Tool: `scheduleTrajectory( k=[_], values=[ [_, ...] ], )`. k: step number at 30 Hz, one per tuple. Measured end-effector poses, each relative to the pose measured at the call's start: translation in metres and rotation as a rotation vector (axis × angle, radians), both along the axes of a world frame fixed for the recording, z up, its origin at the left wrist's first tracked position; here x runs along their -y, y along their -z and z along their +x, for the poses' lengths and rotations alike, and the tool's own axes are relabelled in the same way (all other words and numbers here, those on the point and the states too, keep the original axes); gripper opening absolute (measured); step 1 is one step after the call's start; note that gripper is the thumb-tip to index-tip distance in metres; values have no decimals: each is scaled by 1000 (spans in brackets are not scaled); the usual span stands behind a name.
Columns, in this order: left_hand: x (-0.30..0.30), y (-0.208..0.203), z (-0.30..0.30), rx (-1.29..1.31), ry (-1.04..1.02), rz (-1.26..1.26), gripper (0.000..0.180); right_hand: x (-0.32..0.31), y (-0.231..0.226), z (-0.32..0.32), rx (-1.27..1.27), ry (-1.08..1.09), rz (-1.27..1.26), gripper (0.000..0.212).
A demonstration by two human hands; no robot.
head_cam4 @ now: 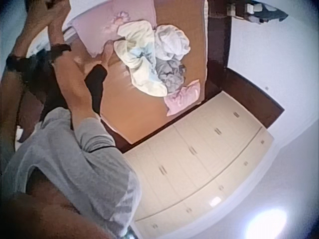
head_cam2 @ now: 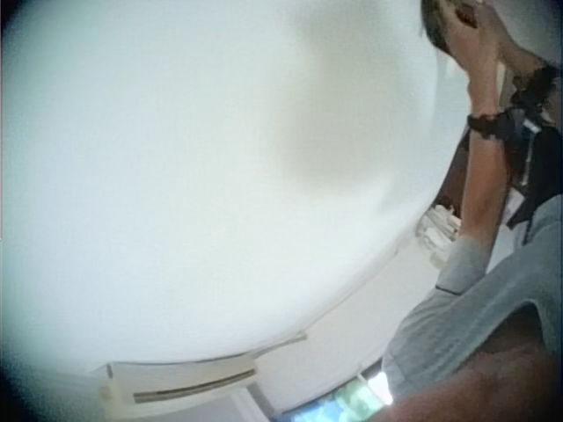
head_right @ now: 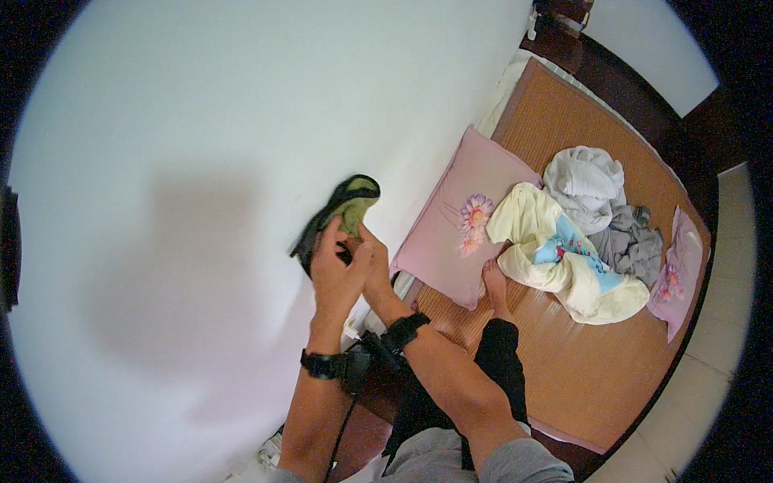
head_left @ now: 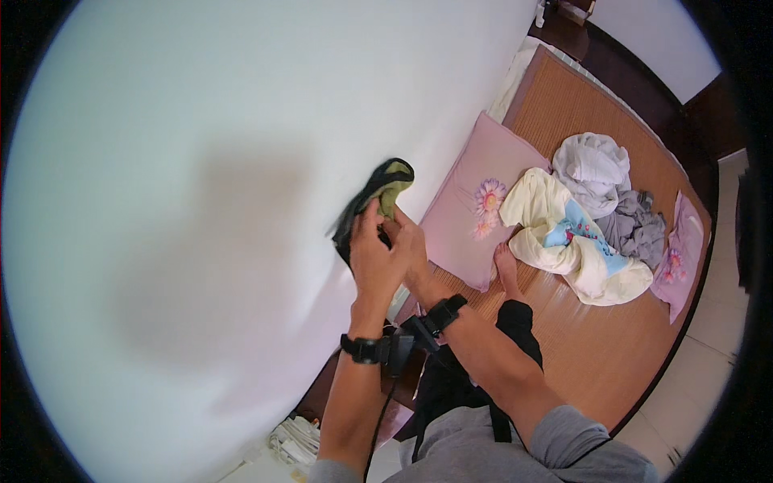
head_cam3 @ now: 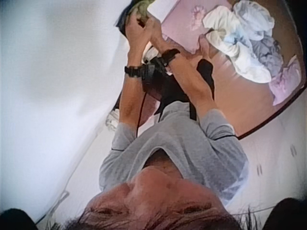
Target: Cleaning a bedroom wall using a green microfiber cloth.
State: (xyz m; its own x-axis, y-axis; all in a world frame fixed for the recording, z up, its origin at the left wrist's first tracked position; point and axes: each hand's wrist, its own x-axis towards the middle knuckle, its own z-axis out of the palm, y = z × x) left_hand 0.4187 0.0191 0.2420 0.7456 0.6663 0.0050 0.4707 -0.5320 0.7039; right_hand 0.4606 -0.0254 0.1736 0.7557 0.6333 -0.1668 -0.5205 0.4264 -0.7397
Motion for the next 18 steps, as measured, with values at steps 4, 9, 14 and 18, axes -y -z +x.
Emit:
scheduleTrajectory(
  k=[4, 9, 14, 18],
  values=[
    [12, -87, -14, 228, -28, 161, 67, -5, -77, -6, 224, 196, 130, 52],
    [16, -133, -34, 611, -247, 28, 56, -10, -146, -10, 639, 238, -6, 53],
    [3, -61, -26, 295, -75, 338, 57, -19, -48, -19, 526, 267, -46, 54],
    [2, 18, -16, 87, -46, 14, 58, -11, 28, -24, -128, 75, 118, 56]
  ],
)
